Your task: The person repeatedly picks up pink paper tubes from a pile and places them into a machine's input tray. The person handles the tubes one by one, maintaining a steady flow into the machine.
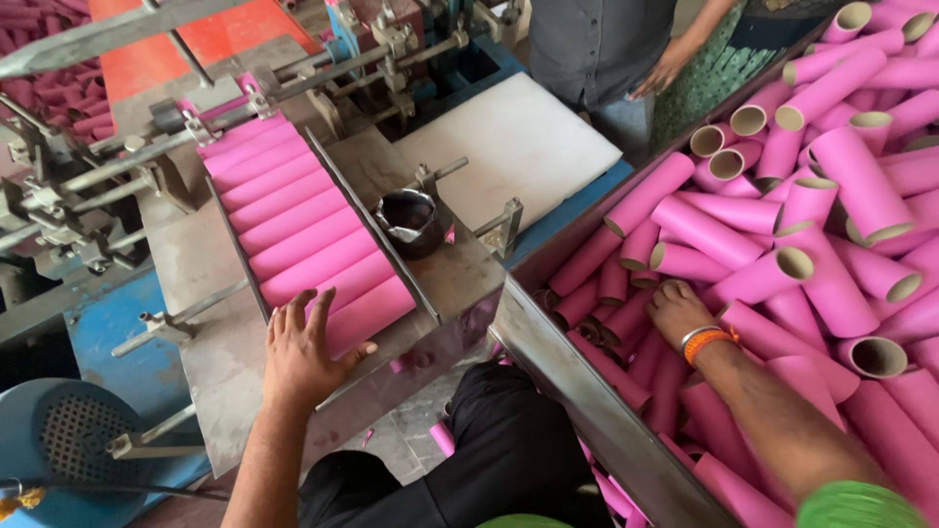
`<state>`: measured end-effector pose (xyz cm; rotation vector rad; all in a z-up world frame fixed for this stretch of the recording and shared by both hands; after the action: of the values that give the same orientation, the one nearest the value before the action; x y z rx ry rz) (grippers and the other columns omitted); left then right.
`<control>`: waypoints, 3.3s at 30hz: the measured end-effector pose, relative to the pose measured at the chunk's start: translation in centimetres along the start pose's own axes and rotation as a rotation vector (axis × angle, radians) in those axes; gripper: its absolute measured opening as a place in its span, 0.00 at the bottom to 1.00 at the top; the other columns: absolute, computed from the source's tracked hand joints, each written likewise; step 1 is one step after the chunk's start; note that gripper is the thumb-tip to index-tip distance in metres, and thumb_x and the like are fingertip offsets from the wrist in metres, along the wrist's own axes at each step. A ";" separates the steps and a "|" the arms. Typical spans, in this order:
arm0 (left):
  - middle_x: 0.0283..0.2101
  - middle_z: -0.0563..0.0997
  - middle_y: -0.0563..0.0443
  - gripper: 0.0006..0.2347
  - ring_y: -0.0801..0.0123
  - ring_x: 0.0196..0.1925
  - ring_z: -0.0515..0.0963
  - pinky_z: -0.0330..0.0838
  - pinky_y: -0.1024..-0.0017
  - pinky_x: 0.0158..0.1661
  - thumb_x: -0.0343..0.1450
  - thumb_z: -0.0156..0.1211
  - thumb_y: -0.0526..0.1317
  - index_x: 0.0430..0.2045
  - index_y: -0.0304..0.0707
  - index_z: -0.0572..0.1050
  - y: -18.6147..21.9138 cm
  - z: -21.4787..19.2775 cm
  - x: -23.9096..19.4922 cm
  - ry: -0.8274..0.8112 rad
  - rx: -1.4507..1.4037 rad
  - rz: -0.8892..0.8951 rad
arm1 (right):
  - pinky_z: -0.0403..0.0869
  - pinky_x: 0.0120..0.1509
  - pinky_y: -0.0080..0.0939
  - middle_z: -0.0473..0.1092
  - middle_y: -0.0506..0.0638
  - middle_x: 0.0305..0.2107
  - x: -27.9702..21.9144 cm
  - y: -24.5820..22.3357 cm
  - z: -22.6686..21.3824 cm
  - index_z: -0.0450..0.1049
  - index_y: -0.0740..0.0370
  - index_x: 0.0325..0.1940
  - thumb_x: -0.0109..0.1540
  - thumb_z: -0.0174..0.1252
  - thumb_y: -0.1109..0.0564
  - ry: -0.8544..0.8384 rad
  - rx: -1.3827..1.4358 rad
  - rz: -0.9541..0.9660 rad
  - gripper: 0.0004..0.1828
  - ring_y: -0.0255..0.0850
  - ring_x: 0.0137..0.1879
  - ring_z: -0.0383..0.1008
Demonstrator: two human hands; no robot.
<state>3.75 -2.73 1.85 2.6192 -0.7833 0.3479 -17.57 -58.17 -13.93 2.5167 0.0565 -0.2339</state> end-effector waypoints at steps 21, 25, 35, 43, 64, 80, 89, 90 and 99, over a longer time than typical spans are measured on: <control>0.61 0.69 0.37 0.38 0.41 0.62 0.68 0.61 0.47 0.61 0.60 0.69 0.61 0.63 0.43 0.67 -0.6 -0.2 -0.4 0.032 -0.041 -0.050 | 0.77 0.52 0.59 0.73 0.53 0.51 7.1 7.1 1.8 0.78 0.55 0.53 0.64 0.52 0.55 -0.093 0.045 0.355 0.16 0.50 0.51 0.79; 0.62 0.69 0.35 0.38 0.40 0.62 0.68 0.61 0.46 0.61 0.61 0.67 0.62 0.63 0.42 0.67 -0.7 0.0 -0.4 0.050 -0.054 -0.050 | 0.78 0.54 0.66 0.70 0.56 0.56 6.9 8.0 -0.1 0.82 0.54 0.47 0.61 0.54 0.54 -0.201 -0.002 0.331 0.15 0.55 0.55 0.78; 0.61 0.69 0.34 0.36 0.39 0.60 0.68 0.61 0.44 0.60 0.64 0.63 0.63 0.63 0.40 0.67 -1.0 0.1 -0.5 0.112 -0.082 -0.021 | 0.77 0.50 0.57 0.77 0.59 0.40 1.8 14.9 -17.2 0.78 0.55 0.50 0.68 0.50 0.57 0.204 0.456 0.387 0.11 0.55 0.45 0.79; 0.61 0.69 0.33 0.36 0.38 0.62 0.69 0.62 0.46 0.61 0.66 0.62 0.63 0.64 0.37 0.66 -1.0 -0.3 -0.9 0.180 -0.212 0.027 | 0.73 0.58 0.28 0.74 0.46 0.42 4.1 9.1 -31.5 0.71 0.65 0.52 0.70 0.60 0.66 0.810 1.714 0.113 0.08 0.27 0.49 0.73; 0.64 0.67 0.41 0.46 0.45 0.68 0.63 0.46 0.45 0.70 0.53 0.70 0.68 0.65 0.49 0.61 0.6 0.0 0.3 -0.285 0.161 -0.065 | 0.75 0.49 0.47 0.76 0.54 0.40 13.3 -12.1 -34.8 0.78 0.57 0.39 0.62 0.64 0.53 0.901 1.114 -0.004 0.07 0.51 0.45 0.77; 0.59 0.74 0.38 0.32 0.45 0.61 0.71 0.64 0.50 0.61 0.62 0.71 0.54 0.58 0.37 0.71 1.7 -2.7 -0.3 0.091 -0.202 0.033 | 0.68 0.66 0.55 0.75 0.55 0.46 5.1 -9.9 -1.4 0.79 0.56 0.43 0.59 0.57 0.51 0.064 0.221 -0.148 0.12 0.54 0.61 0.70; 0.53 0.79 0.41 0.21 0.53 0.55 0.77 0.69 0.60 0.58 0.70 0.67 0.45 0.53 0.31 0.71 16.6 -14.0 -9.4 0.403 -1.138 0.277 | 0.74 0.52 0.55 0.75 0.54 0.38 6.7 0.4 0.2 0.77 0.54 0.48 0.68 0.47 0.54 0.173 0.016 0.323 0.12 0.49 0.41 0.78; 0.53 0.78 0.41 0.22 0.52 0.56 0.76 0.68 0.60 0.59 0.70 0.67 0.45 0.53 0.31 0.71 16.5 -14.5 -8.9 0.421 -1.153 0.286 | 0.75 0.50 0.55 0.74 0.57 0.43 6.5 1.9 0.1 0.76 0.53 0.52 0.69 0.47 0.55 0.215 0.070 0.386 0.13 0.51 0.41 0.78; 0.58 0.72 0.39 0.25 0.52 0.61 0.71 0.62 0.59 0.63 0.72 0.63 0.47 0.58 0.29 0.65 15.7 -15.4 -6.9 0.493 -1.207 0.320 | 0.77 0.50 0.61 0.80 0.54 0.59 8.4 3.9 3.1 0.82 0.56 0.62 0.71 0.48 0.50 -0.597 0.397 0.811 0.22 0.55 0.59 0.81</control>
<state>-12.72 -5.02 17.86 1.2244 -0.8458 0.4040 -9.39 -63.30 -15.70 2.4955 -1.3168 -0.6798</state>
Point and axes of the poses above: each hand's wrist, its own x-axis towards the middle knuckle, its own z-axis out of the palm, y = z × x, the point moved 4 cm from there along x, towards the middle knuckle
